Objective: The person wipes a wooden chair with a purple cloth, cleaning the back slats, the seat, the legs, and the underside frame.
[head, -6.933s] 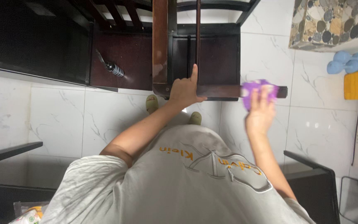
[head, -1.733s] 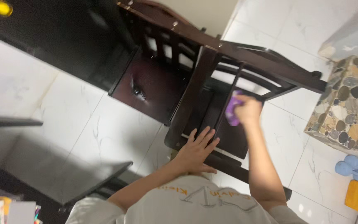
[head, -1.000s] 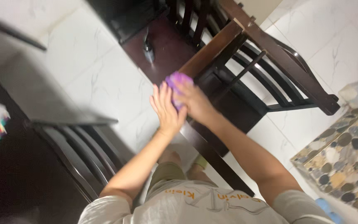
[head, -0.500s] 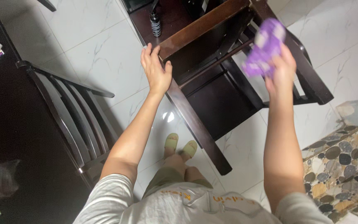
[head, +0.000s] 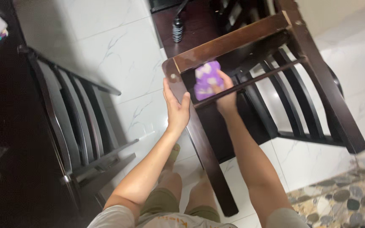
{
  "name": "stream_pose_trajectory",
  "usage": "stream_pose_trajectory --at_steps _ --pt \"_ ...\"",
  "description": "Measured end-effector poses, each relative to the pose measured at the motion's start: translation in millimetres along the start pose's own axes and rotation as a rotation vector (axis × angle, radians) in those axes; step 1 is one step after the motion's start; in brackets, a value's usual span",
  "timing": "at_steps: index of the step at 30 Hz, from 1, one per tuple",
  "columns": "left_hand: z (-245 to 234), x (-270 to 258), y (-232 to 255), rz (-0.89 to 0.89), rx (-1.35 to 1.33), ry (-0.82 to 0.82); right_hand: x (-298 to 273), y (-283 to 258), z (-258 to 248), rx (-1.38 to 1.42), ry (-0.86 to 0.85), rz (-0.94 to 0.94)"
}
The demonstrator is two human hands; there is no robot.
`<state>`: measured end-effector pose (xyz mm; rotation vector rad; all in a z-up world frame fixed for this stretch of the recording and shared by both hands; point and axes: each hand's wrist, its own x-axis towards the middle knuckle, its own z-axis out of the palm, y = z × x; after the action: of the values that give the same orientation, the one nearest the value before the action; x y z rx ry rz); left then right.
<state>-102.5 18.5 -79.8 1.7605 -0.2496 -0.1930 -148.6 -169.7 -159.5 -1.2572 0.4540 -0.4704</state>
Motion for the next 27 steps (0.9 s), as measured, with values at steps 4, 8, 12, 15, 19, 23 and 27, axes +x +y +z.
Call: stream_pose_trajectory --at_steps 4,8,12,15,19,23,27 --pt "1 -2 5 -0.033 -0.035 0.024 14 10 49 -0.677 -0.093 -0.576" --pt "1 -2 8 -0.032 -0.128 0.045 4 54 61 -0.759 -0.189 -0.521" --pt "0 -1 11 0.007 -0.153 0.064 8 137 50 -0.227 -0.155 -0.082" --pt "1 -4 13 -0.065 -0.296 0.056 0 199 23 -0.030 -0.214 0.184" --pt "0 -3 12 -0.046 -0.324 0.057 19 214 2 -0.723 -0.491 0.316" --pt "1 -5 13 -0.044 -0.291 0.071 5 119 10 -0.962 -0.289 -0.069" --pt "0 -4 18 -0.069 -0.282 0.073 -7 65 51 -0.728 -0.176 -0.617"
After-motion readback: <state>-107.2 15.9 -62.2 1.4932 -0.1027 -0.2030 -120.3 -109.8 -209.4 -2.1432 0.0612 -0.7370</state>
